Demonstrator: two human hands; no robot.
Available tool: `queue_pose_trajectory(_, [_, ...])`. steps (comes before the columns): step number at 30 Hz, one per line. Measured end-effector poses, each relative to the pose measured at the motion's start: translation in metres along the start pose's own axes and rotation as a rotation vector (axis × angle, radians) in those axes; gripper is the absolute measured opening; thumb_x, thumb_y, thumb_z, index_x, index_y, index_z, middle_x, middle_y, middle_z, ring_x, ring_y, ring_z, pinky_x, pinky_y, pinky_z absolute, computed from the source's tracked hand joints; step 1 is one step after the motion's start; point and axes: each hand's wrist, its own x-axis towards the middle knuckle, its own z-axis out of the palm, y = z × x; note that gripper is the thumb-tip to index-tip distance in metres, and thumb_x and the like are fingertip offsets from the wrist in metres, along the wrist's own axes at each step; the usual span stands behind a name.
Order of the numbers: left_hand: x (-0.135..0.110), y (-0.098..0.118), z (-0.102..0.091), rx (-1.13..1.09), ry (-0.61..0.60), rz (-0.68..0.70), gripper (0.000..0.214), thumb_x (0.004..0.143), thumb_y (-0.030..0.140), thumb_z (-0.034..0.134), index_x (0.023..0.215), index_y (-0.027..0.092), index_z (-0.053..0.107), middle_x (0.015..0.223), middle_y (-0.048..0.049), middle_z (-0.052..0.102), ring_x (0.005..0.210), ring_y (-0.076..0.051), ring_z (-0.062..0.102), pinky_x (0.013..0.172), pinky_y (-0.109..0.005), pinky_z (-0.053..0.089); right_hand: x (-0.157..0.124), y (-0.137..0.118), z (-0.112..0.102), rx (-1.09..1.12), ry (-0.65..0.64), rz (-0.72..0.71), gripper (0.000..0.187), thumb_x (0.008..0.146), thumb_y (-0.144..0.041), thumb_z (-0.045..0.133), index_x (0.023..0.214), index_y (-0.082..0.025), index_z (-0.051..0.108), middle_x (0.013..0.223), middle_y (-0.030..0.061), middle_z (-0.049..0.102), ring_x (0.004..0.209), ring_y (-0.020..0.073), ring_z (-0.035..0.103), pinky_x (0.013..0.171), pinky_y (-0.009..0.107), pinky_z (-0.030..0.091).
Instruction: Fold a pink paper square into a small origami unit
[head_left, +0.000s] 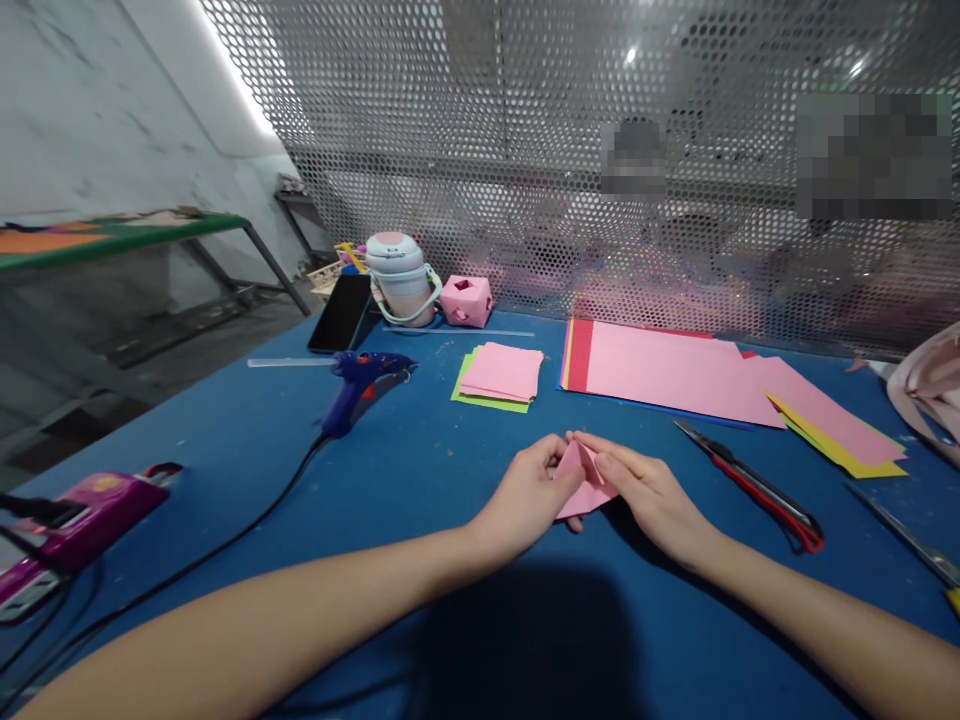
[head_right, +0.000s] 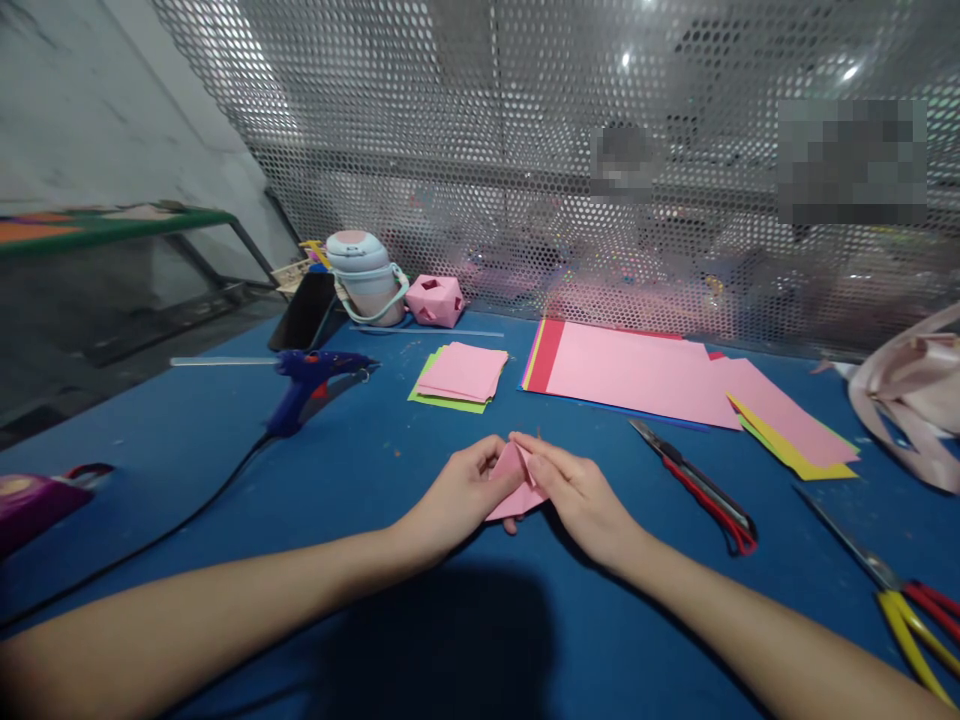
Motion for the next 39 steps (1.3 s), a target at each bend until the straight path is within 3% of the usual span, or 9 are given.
queue_pose_trajectory(3, [-0.0004,0.0008,0.0005,-0.011,0.004,0.009,0.024,0.081,0.038,0.06,0.078,0.017,0.048,0.064,0.0059,0.055,0.045,-0.009,0.058,0.044,-0.021,0.049,-0.0009,0.002,0.0033,-0.016,0.005,-0.026,0.043,0.094,-0.045,0.042,0.129,-0.024,0.057,0.119,0.0051,0.067,0.118,0.0228,0.056,0.098,0.041,0.046])
queue_pose_trajectory(7, [-0.0012,0.0031,0.0003,-0.002,-0.01,0.022,0.021,0.081,0.035,0.059,0.08,0.015,0.051,0.066,0.0048,0.056,0.048,-0.009,0.058,0.045,-0.021,0.049,-0.0029,0.0001,0.0034,0.041,-0.004,-0.061,0.044,0.096,-0.044,0.038,0.13,-0.024,0.057,0.131,0.0046,0.059,0.123,0.0219,0.052,0.107,0.04,0.036])
queue_pose_trajectory(10, [-0.0013,0.0039,-0.0004,0.011,-0.025,0.023,0.018,0.082,0.032,0.057,0.082,0.015,0.053,0.067,0.0046,0.056,0.048,-0.009,0.058,0.046,-0.021,0.049,-0.0022,-0.0015,-0.0002,0.113,-0.027,-0.011,0.043,0.097,-0.04,0.032,0.128,-0.025,0.058,0.127,0.0037,0.063,0.117,0.0216,0.056,0.106,0.04,0.034])
queue_pose_trajectory(19, [0.0003,0.0031,-0.0008,0.0,0.014,0.016,0.011,0.08,0.025,0.056,0.078,0.015,0.052,0.066,0.0052,0.058,0.046,-0.008,0.059,0.045,-0.019,0.047,0.0025,-0.0042,0.0,0.146,-0.058,0.105,0.042,0.088,-0.04,0.052,0.125,-0.022,0.061,0.107,0.0028,0.072,0.1,0.0214,0.062,0.094,0.037,0.044])
queue_pose_trajectory(28, [-0.0002,0.002,-0.0002,-0.025,0.031,-0.024,0.012,0.079,0.021,0.057,0.073,0.016,0.048,0.06,0.0062,0.057,0.048,-0.009,0.061,0.046,-0.018,0.045,-0.0004,-0.0013,0.0047,-0.093,0.041,0.004,0.038,0.091,-0.041,0.046,0.118,-0.023,0.066,0.092,0.0025,0.073,0.083,0.0185,0.065,0.075,0.031,0.053])
queue_pose_trajectory(34, [0.0005,0.0037,0.001,-0.053,0.029,-0.043,0.018,0.079,0.029,0.059,0.072,0.016,0.049,0.06,0.0056,0.057,0.047,-0.009,0.059,0.044,-0.018,0.045,-0.0015,-0.0012,0.0061,-0.129,-0.015,-0.062,0.04,0.094,-0.043,0.042,0.124,-0.024,0.061,0.079,0.0009,0.072,0.085,0.0188,0.065,0.075,0.029,0.053])
queue_pose_trajectory(39, [0.0009,0.0034,0.001,-0.053,0.032,-0.051,0.02,0.08,0.033,0.057,0.072,0.016,0.05,0.06,0.0048,0.058,0.046,-0.01,0.059,0.045,-0.02,0.049,-0.0036,-0.0005,0.0064,-0.184,-0.027,-0.095,0.045,0.096,-0.043,0.036,0.129,-0.02,0.056,0.095,0.0034,0.072,0.087,0.0185,0.065,0.079,0.031,0.052])
